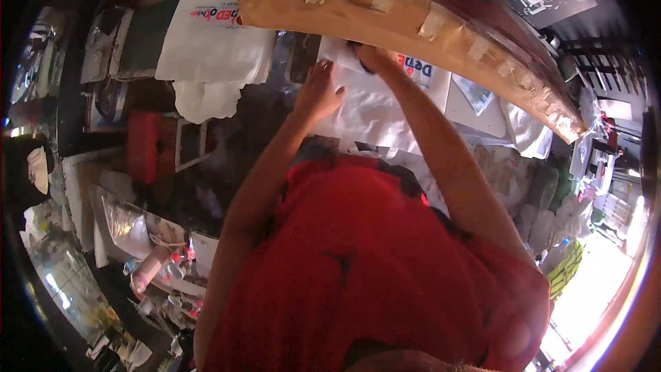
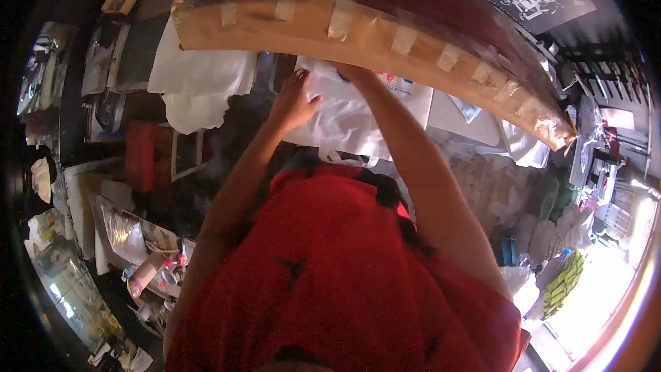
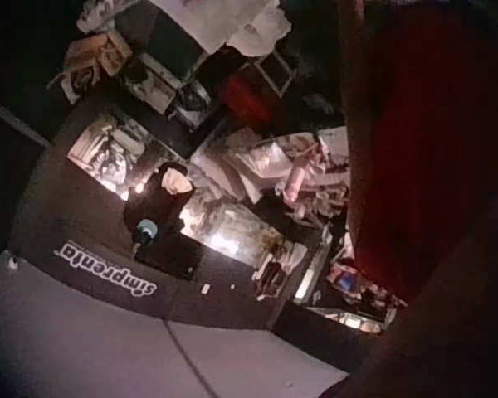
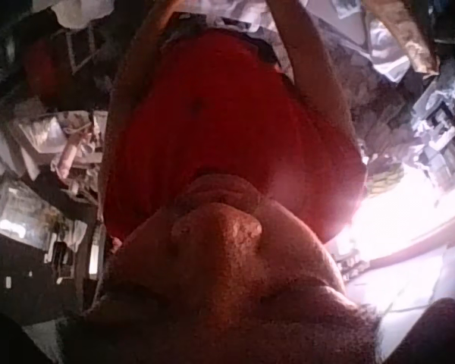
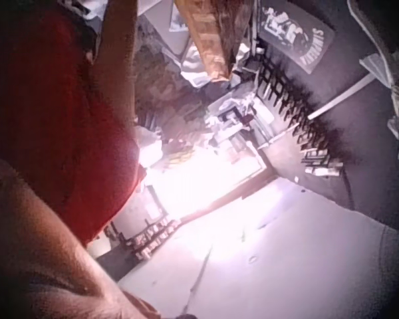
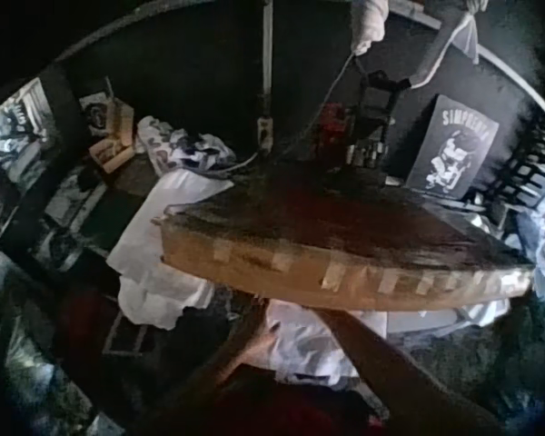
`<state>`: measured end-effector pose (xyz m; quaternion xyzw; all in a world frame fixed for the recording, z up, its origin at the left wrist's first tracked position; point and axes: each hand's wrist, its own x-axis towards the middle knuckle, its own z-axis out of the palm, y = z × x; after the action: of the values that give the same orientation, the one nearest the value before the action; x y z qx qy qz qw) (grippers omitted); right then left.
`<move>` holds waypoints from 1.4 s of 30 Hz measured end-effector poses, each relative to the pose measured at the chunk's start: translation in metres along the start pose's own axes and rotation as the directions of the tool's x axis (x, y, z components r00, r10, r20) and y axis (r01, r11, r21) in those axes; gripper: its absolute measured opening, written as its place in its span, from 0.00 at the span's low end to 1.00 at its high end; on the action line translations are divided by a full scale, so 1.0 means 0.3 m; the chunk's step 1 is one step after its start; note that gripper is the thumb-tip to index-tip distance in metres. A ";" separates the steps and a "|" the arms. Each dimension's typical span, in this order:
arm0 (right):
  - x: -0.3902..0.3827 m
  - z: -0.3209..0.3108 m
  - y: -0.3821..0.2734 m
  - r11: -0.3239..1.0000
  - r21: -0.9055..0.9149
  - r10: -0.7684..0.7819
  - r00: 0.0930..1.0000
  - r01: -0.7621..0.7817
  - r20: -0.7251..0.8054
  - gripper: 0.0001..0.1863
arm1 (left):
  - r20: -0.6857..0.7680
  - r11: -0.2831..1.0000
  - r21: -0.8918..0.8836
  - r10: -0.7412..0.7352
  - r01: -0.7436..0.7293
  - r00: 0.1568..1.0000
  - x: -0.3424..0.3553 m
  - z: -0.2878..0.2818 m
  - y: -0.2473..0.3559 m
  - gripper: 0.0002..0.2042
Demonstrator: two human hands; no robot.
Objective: The person prepares tote bags for printing by placing them on a work surface, aligning a graphic decal on the center of each bag, and using a hand tool to press the decal onto the fabric.
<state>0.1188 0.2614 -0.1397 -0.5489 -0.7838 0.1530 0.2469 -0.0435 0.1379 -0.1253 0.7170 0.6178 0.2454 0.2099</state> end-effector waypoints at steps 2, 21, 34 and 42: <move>0.069 0.044 0.104 0.995 0.003 -0.098 0.994 0.099 -0.038 0.14 | 0.024 0.999 0.043 0.008 -0.009 1.000 0.028 0.009 0.006 0.27; -0.027 -0.015 0.008 0.997 0.043 0.076 0.992 -0.072 -0.104 0.13 | 0.116 0.995 0.096 -0.013 0.001 0.993 0.014 -0.007 -0.026 0.29; -0.223 -0.046 -0.029 0.966 0.005 -0.257 0.958 0.260 -0.130 0.27 | 0.124 0.993 0.120 0.007 -0.022 0.992 0.006 -0.008 0.018 0.30; 0.067 -0.080 0.003 0.993 0.087 0.053 0.966 -0.077 0.253 0.21 | 0.157 0.986 0.163 0.012 -0.037 0.988 0.014 -0.026 0.021 0.33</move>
<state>0.1273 0.2799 -0.1159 -0.5381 -0.7819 0.2666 0.1672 -0.0428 0.1411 -0.1148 0.7563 0.6090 0.1394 0.1941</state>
